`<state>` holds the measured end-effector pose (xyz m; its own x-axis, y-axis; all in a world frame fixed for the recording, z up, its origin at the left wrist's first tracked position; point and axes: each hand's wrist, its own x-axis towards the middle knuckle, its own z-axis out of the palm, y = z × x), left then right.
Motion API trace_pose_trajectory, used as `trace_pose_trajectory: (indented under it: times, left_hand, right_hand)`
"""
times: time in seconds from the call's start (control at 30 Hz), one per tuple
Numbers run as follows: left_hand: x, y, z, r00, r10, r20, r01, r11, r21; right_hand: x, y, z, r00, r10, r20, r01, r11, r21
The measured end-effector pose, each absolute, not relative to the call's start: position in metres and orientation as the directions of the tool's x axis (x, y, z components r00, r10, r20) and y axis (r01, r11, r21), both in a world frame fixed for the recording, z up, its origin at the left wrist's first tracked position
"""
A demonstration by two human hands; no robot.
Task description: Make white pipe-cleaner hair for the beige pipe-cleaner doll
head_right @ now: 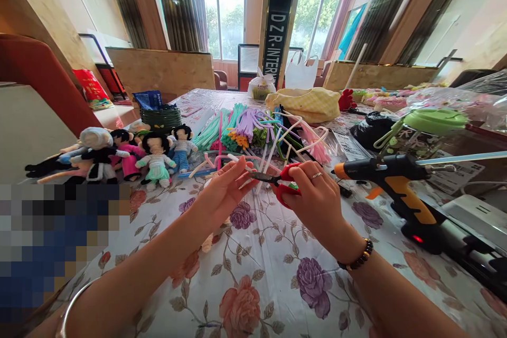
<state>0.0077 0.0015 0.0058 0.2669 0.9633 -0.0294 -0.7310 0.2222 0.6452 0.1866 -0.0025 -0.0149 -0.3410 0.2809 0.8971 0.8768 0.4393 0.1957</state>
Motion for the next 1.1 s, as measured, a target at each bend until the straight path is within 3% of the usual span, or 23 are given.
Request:
trace_pose_trajectory:
  times: [0.27, 1.1]
  left_hand:
    - [0.0079, 0.0031, 0.0027, 0.282, 0.959, -0.015, -0.743, 0.228, 0.630]
    - [0.0098, -0.0012, 0.0055, 0.279, 0.960, -0.022, -0.749, 0.232, 0.621]
  right_hand:
    - [0.1858, 0.0003, -0.0148, -0.319, 0.221, 0.922, 0.889, 0.407, 0.211]
    - [0.1869, -0.0005, -0.0164, -0.312, 0.233, 0.921, 0.894, 0.399, 0.202]
